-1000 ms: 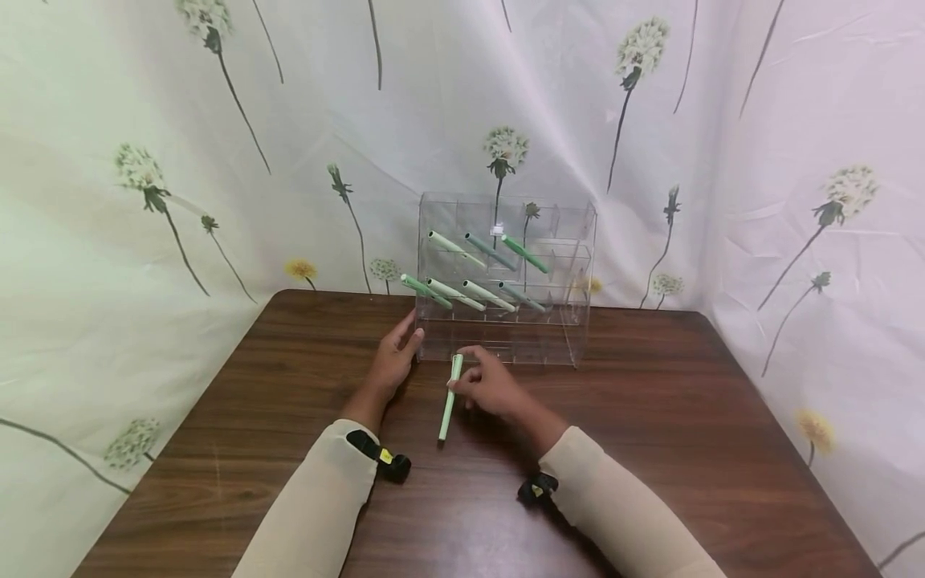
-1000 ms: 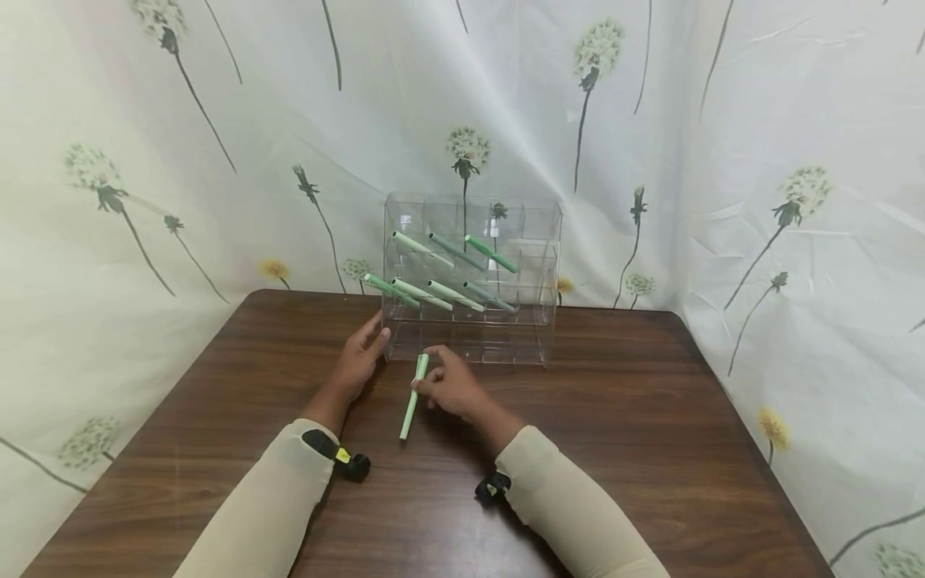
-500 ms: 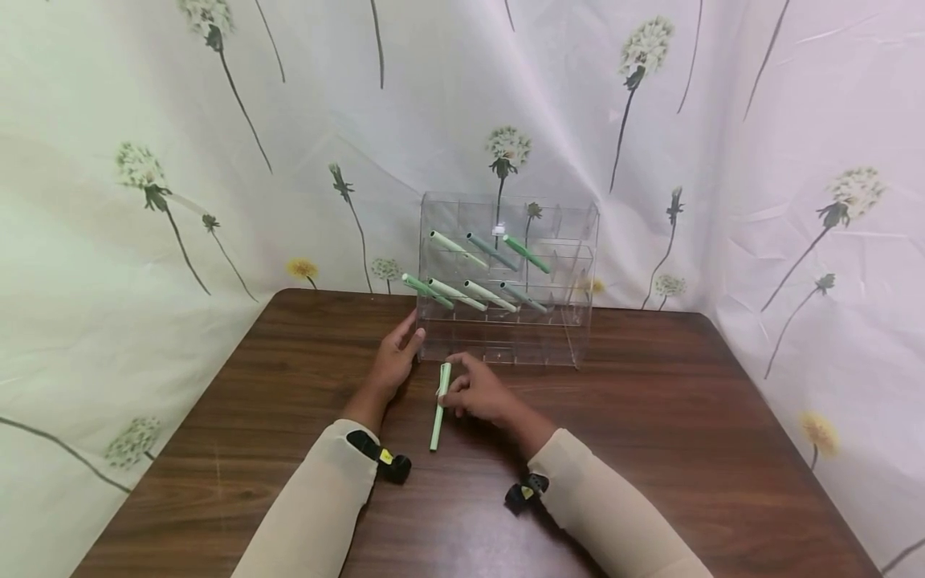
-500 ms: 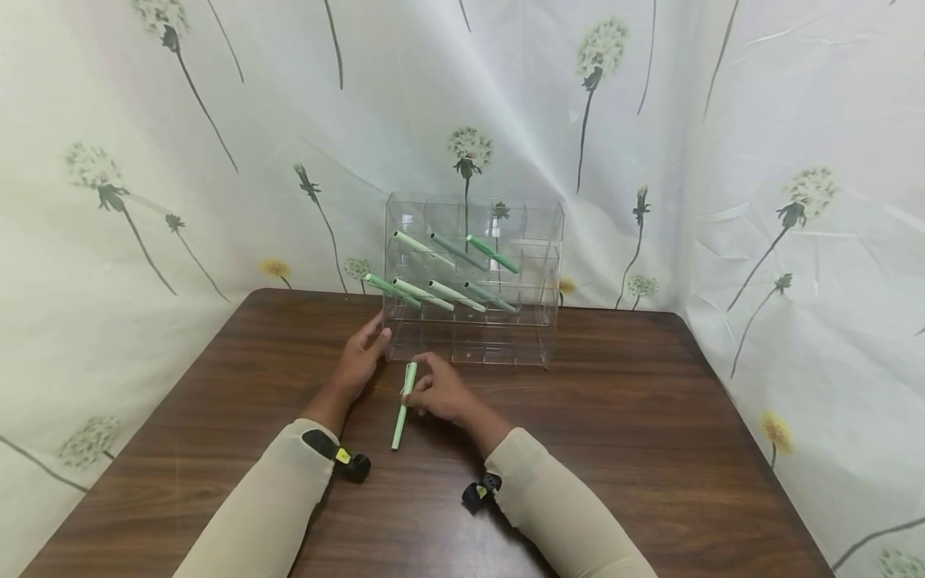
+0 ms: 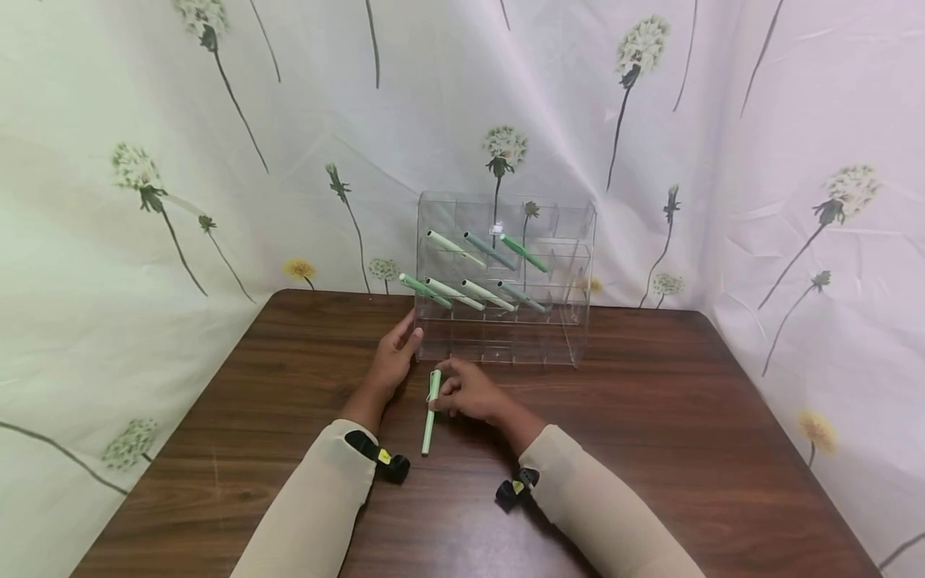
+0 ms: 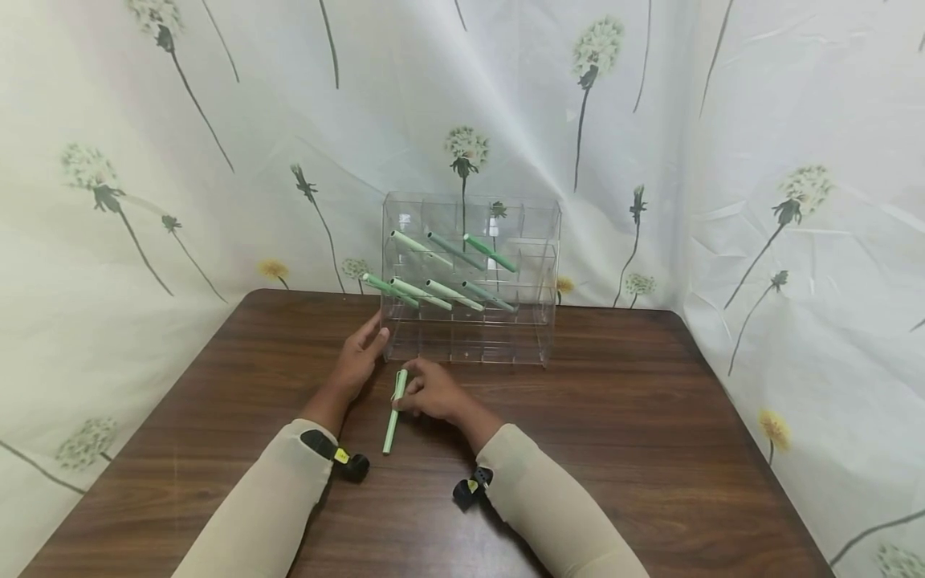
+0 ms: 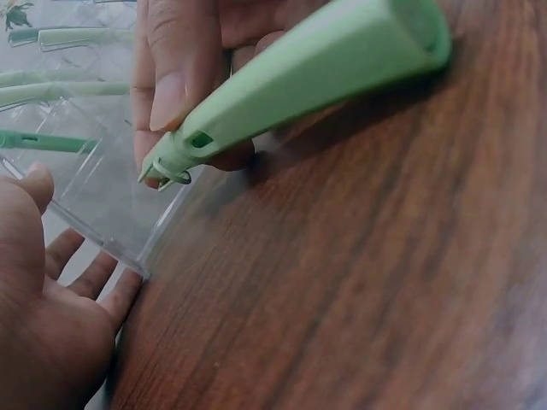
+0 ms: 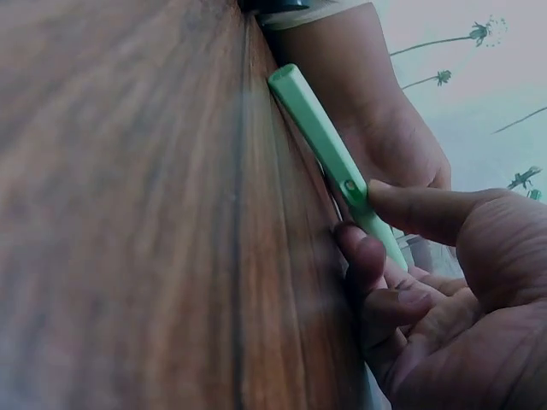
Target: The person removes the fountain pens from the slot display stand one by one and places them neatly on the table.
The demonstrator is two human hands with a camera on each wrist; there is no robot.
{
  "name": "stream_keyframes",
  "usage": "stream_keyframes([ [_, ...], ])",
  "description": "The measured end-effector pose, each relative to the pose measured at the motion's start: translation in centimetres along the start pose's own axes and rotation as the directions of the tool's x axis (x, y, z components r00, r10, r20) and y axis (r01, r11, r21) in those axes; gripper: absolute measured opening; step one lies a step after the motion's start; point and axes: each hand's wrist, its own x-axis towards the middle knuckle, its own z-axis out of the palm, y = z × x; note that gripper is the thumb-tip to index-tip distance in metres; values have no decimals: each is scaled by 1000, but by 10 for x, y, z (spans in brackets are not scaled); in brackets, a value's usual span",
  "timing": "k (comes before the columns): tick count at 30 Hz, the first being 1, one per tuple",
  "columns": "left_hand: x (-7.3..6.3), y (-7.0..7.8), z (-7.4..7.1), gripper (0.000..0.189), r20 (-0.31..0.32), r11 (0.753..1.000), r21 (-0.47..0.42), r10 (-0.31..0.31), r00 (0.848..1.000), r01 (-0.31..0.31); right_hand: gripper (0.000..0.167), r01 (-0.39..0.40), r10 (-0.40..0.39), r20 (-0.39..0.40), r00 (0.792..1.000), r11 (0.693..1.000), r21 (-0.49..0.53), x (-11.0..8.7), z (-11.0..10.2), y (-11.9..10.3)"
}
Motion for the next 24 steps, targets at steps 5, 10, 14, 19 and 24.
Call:
stream_keyframes([
  [5, -1, 0, -1, 59, 4, 1000, 8, 5, 1000, -6, 71, -36, 36, 17, 999, 999, -24, 4, -1, -1],
  [10, -2, 2, 0, 59, 4, 1000, 14, -5, 1000, 5, 71, -44, 46, 21, 999, 997, -64, 8, -1, 0],
  [14, -3, 2, 0, 59, 7, 1000, 17, -11, 1000, 11, 70, -54, 56, 30, 998, 996, -73, 10, -1, 1],
  [19, -1, 2, 0, 60, 15, 1000, 22, -15, 1000, 14, 70, -61, 65, 40, 997, 995, -75, 10, -2, 1],
  [24, -2, 4, 1, 60, 9, 1000, 6, -14, 1000, 14, 74, -59, 64, 54, 996, 994, -87, 10, -4, 1],
])
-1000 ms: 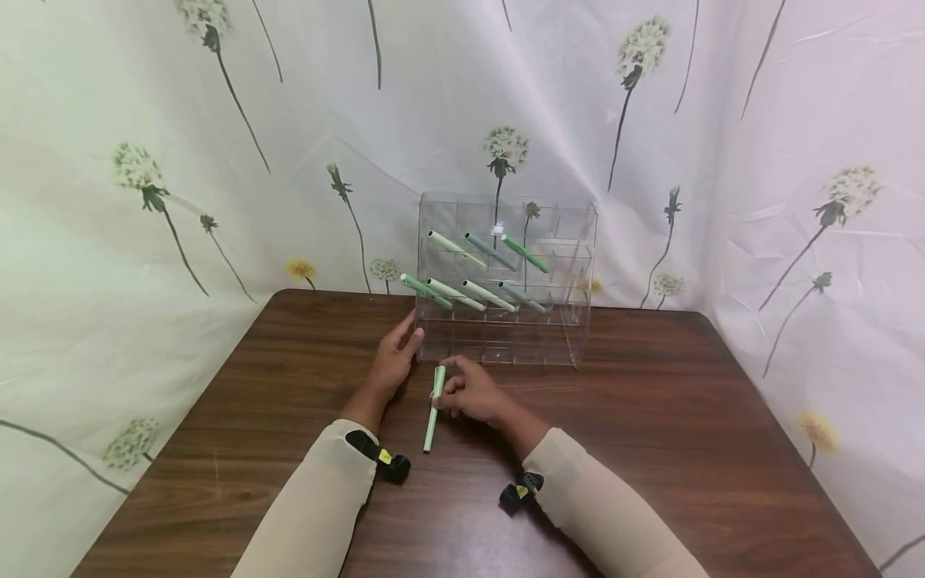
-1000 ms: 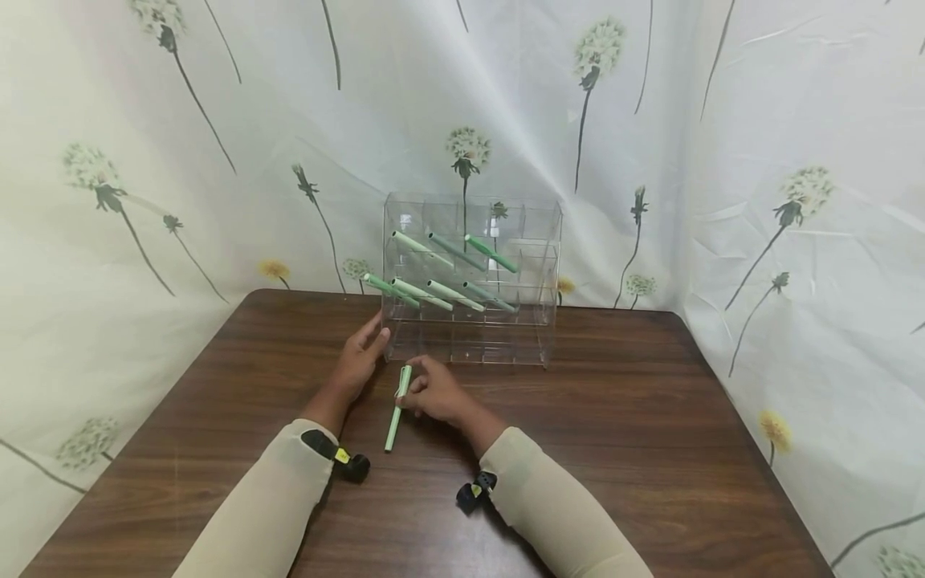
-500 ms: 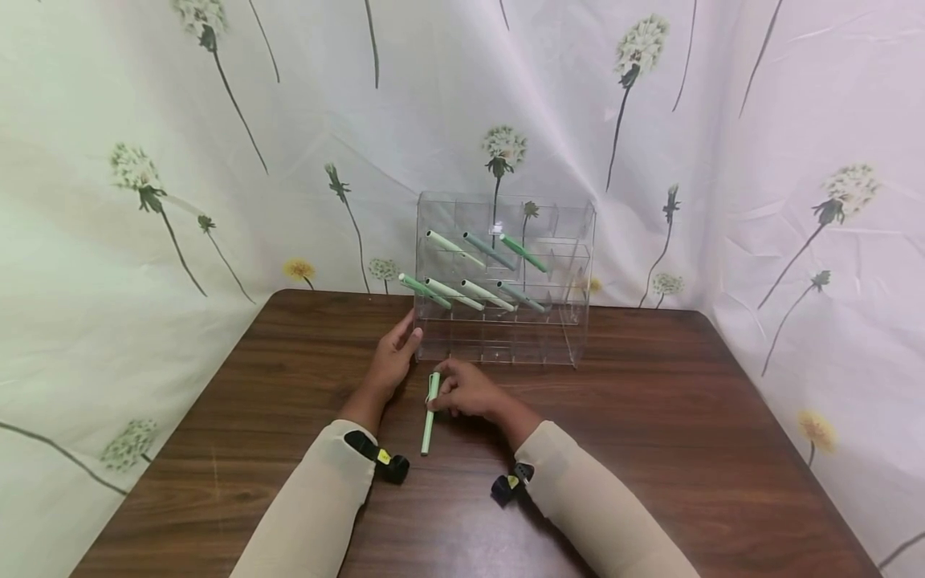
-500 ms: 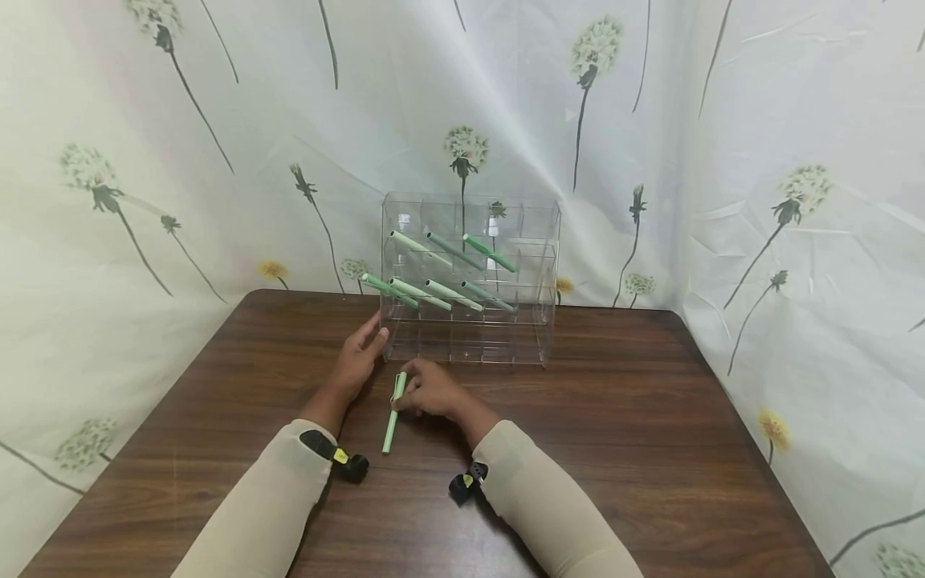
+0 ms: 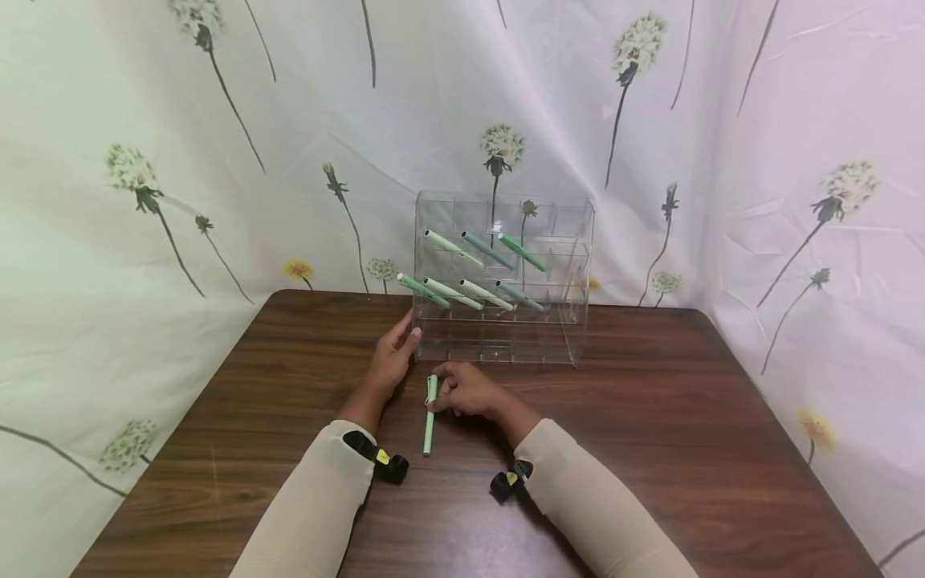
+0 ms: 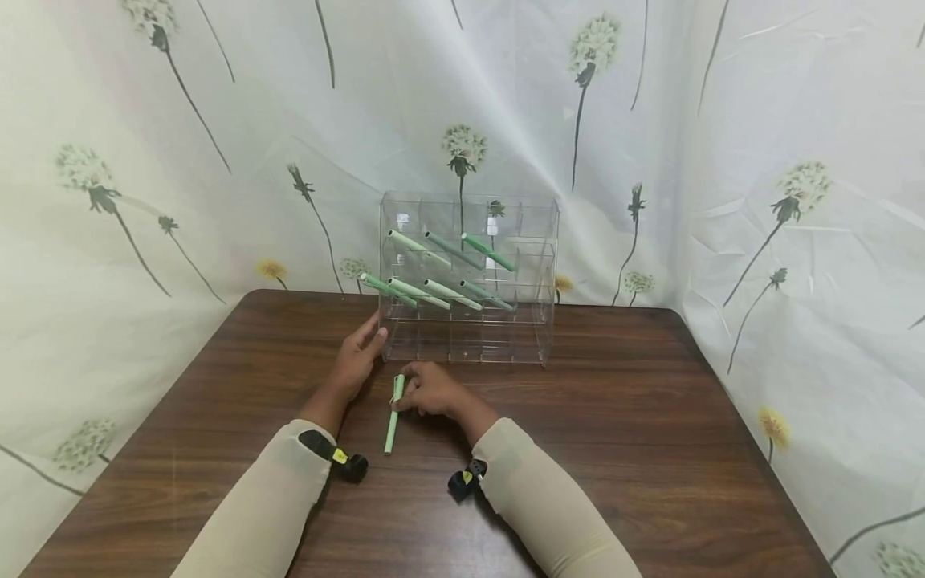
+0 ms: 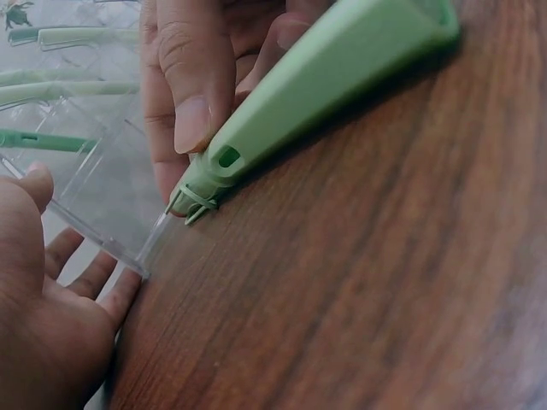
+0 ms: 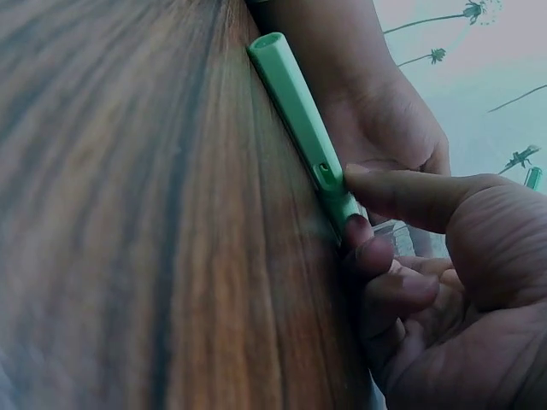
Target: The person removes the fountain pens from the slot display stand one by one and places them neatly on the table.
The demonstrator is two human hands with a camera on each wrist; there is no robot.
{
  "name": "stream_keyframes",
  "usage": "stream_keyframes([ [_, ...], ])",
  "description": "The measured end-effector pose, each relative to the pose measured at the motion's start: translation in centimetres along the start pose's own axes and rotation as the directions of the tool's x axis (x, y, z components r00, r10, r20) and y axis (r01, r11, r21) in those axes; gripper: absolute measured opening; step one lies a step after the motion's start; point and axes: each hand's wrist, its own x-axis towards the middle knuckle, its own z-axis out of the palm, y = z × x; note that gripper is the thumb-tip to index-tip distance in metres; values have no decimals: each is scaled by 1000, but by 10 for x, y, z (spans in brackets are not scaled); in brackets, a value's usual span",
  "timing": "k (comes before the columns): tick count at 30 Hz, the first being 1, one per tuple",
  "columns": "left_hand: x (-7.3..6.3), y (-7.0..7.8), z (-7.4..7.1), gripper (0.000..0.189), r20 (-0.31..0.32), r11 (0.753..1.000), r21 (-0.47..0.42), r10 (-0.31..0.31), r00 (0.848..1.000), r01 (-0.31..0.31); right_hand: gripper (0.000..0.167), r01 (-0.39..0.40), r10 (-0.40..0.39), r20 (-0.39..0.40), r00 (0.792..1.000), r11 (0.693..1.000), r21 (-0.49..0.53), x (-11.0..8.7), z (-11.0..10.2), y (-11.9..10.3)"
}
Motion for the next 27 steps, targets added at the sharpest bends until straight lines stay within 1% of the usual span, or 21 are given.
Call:
stream_keyframes([
  [4, 1, 0, 0, 60, -3, 1000, -10, 8, 1000, -8, 79, -6, 6, 7, 1000, 1000, 30, -2, -4, 0],
  [10, 2, 0, -1, 60, -17, 1000, 10, 13, 1000, -13, 88, -19, 18, 12, 1000, 994, 109, -6, -10, 2],
  [13, 2, -1, -1, 59, -20, 1000, 12, 19, 1000, -19, 88, -27, 25, 14, 1000, 992, 122, -8, -13, 3],
  [19, 2, -1, 0, 59, -25, 1000, 15, 14, 1000, -13, 80, -10, 11, -15, 1000, 997, 81, -18, -24, -2],
  [22, 2, -2, -1, 60, -26, 1000, 20, 8, 1000, -8, 73, 8, -7, -23, 1000, 999, 51, -24, -31, -4],
  [27, 2, -4, -1, 60, -21, 1000, 27, 11, 1000, -11, 67, 36, -36, -32, 999, 999, -8, -33, -46, -8],
])
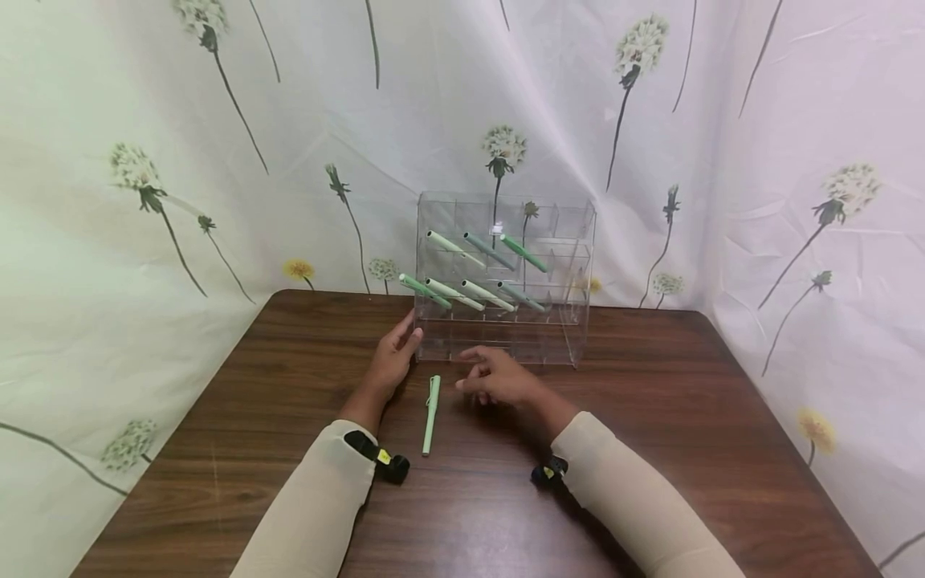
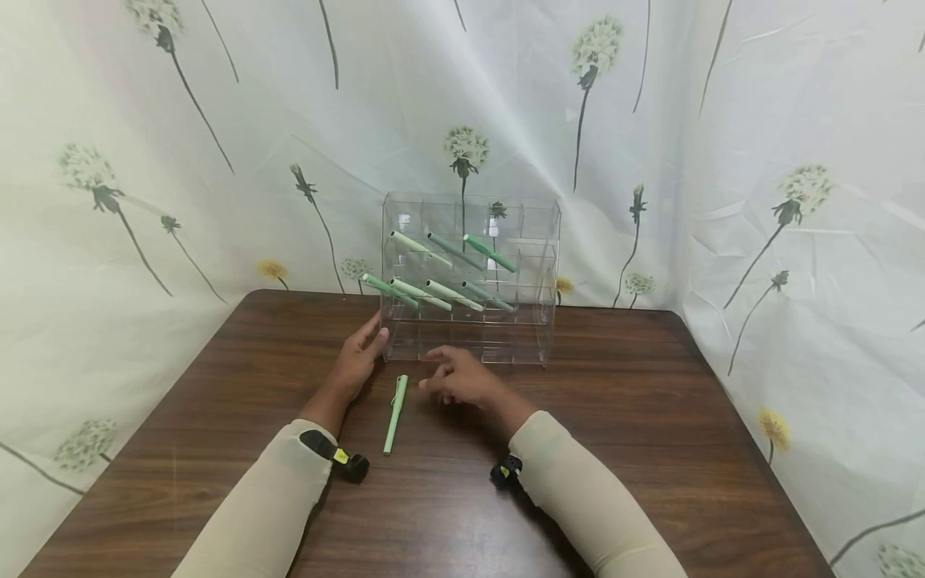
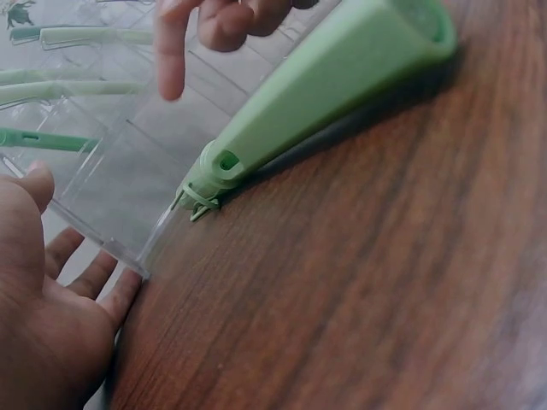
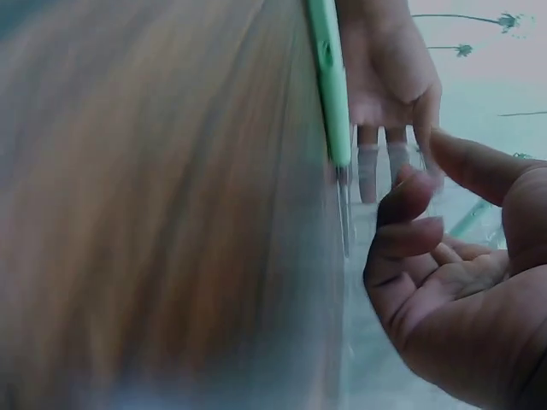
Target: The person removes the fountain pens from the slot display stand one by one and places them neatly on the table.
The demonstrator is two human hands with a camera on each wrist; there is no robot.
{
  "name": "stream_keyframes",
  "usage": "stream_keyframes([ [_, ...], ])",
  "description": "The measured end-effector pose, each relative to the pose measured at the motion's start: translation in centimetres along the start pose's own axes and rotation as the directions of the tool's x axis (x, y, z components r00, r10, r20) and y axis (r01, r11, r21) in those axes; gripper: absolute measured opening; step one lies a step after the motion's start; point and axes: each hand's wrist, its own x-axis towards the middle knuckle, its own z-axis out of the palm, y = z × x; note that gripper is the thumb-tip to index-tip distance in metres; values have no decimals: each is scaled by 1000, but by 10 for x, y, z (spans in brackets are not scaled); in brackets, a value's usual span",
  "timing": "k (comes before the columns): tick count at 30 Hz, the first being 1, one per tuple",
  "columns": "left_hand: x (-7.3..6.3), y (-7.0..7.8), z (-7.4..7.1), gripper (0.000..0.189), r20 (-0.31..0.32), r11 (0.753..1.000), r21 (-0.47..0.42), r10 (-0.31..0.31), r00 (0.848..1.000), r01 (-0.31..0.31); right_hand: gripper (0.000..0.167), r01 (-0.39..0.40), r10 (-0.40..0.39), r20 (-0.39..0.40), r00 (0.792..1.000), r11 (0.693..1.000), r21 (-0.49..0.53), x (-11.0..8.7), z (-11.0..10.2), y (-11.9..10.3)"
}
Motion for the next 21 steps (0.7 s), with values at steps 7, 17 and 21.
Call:
stream_keyframes([
  [7, -1, 1, 1, 60, -10, 1000, 3, -1, 1000, 1, 59, -2, 1, -68, 998, 1000, -6, -10, -21, -10],
  [17, -1, 1, 1, 60, -5, 1000, -3, -2, 1000, 2, 49, 72, -74, -233, 970, 997, -18, -18, -40, -17],
  [21, 0, 0, 1, 59, -15, 1000, -12, -1, 1000, 1, 46, 113, -121, -270, 955, 993, -46, -20, -48, -20],
])
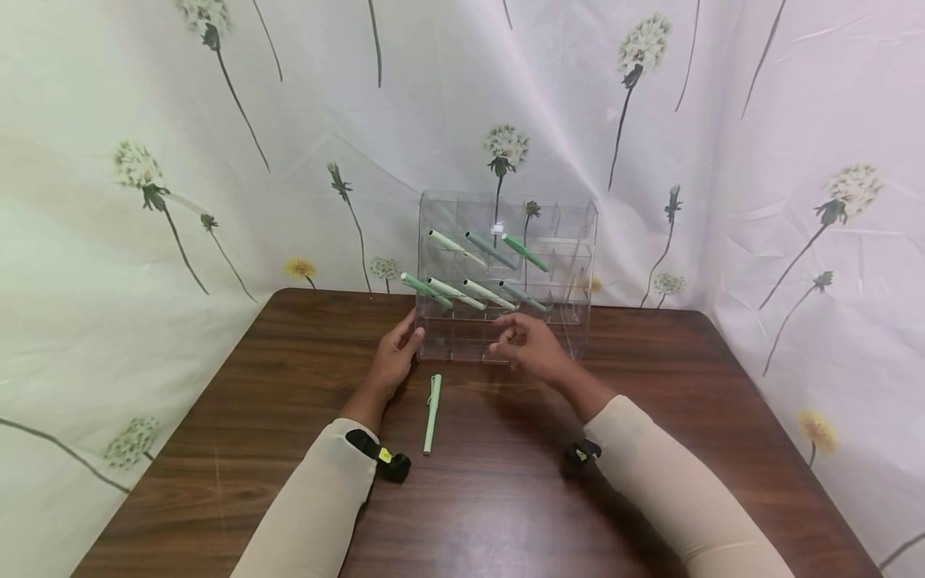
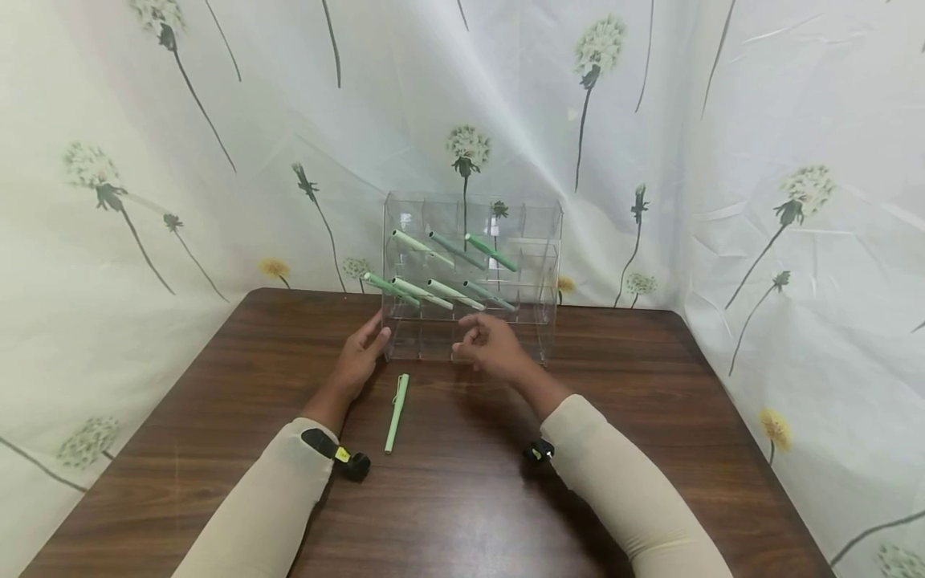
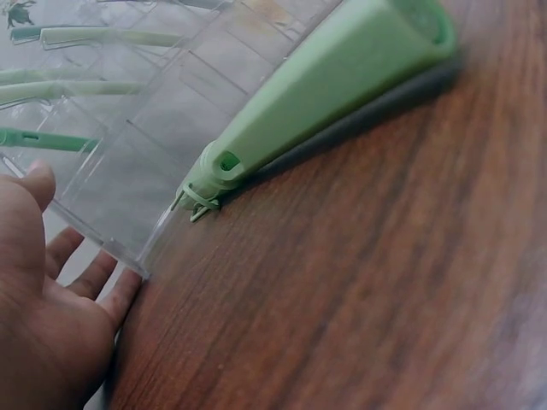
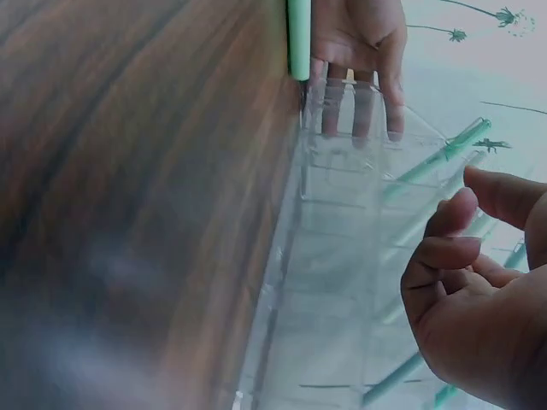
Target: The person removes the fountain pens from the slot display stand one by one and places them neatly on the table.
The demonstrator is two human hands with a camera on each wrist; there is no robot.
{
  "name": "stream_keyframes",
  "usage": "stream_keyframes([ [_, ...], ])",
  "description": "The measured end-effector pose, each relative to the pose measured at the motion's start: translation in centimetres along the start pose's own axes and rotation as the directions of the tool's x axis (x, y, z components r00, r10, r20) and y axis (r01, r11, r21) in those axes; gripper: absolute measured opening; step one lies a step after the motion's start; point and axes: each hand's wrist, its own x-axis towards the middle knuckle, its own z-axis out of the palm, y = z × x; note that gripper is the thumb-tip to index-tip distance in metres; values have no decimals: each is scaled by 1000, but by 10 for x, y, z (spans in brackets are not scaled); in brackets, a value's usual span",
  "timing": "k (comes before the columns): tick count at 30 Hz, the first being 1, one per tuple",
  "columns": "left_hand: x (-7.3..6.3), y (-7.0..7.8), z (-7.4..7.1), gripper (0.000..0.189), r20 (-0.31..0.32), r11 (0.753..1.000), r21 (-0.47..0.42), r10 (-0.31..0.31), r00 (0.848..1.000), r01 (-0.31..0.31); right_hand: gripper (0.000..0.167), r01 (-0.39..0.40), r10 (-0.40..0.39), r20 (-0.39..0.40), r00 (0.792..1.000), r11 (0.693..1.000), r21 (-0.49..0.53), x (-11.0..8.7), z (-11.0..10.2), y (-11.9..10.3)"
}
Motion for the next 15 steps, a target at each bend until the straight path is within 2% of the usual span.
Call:
stream_keyframes([
  [5, 0, -2, 0, 60, -3, 1000, 5, -1, 1000, 1, 43, 11, -11, -54, 998, 1000, 0, -2, -11, -10],
  [11, -2, -3, -3, 60, -10, 1000, 12, -5, 1000, 5, 45, 22, -31, -151, 988, 998, -59, 3, -19, -15],
  [15, -1, -1, -1, 62, 4, 1000, 16, 3, 1000, -3, 47, 1, -12, -204, 979, 999, -51, 6, -26, -17],
])
